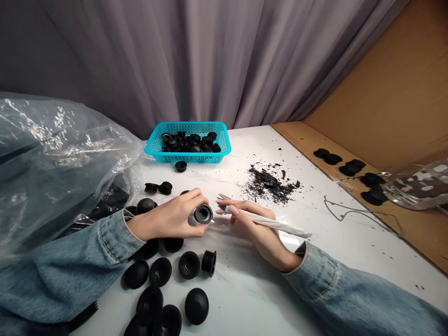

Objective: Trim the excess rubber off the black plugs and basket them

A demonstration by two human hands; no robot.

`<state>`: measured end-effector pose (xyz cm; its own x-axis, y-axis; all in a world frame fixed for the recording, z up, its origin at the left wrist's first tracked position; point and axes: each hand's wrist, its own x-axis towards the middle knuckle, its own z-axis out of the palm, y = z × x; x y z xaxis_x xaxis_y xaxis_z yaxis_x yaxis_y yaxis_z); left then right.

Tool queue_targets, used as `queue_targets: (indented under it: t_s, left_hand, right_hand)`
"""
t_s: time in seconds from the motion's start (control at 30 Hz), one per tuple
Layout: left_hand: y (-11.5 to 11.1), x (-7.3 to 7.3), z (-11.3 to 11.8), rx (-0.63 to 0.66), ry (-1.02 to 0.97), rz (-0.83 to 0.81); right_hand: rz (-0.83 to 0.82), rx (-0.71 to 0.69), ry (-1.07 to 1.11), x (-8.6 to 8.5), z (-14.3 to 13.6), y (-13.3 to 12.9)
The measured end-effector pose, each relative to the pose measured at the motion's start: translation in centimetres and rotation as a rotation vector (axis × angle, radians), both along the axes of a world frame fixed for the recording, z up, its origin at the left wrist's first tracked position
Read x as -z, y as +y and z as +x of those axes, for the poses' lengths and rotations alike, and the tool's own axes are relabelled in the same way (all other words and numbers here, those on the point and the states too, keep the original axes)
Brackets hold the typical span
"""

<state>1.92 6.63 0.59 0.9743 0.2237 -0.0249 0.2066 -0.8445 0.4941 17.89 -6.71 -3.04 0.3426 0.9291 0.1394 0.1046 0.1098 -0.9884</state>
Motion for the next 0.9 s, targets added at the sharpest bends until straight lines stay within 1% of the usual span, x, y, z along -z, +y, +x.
queue_targets:
  t_s: [0.1, 0.23, 0.33, 0.4, 0.57, 0.7, 0.77, 0.83, 0.9]
  left_hand:
    - [-0.07, 0.13, 0.12, -0.037, -0.064, -0.016]
    - [-0.06, 0.22, 0.21, -0.043, -0.096, -0.083]
    - [-0.05, 0.40, 0.17, -0.033, -0.094, -0.114]
    - [-0.07, 0.55, 0.12, -0.016, -0.108, -0.119]
    - [-0.13, 0.69, 0.13, 0.027, -0.145, -0.140]
    - [-0.17, 0.62, 0.28, -0.020, -0.122, -0.204]
    - [-0.21, 0.67, 0.35, -0.052, -0.098, -0.237]
    - [-0.27, 0.80, 0.40, -0.098, -0.103, -0.246]
    - [-0.34, 1.00, 0.38, -0.151, -0.148, -0.218]
  right_hand:
    - [0.095, -0.037, -0.154, 0.13, 0.00, -0.33]
    - [0.264, -0.156, -0.377, -0.03, -0.09, -0.70]
    - [0.332, -0.218, -0.440, -0.23, -0.13, -0.75]
    - [0.321, -0.227, -0.432, -0.27, -0.14, -0.73]
    - [0.236, -0.244, -0.371, -0.01, -0.18, -0.76]
    - [0.154, -0.184, -0.264, 0.36, -0.22, -0.77]
    - [0.097, -0.136, -0.137, 0.54, -0.28, -0.70]
    - [0.065, -0.110, 0.061, 0.68, -0.38, -0.54]
    - [0.049, -0.107, 0.270, 0.73, -0.47, -0.31]
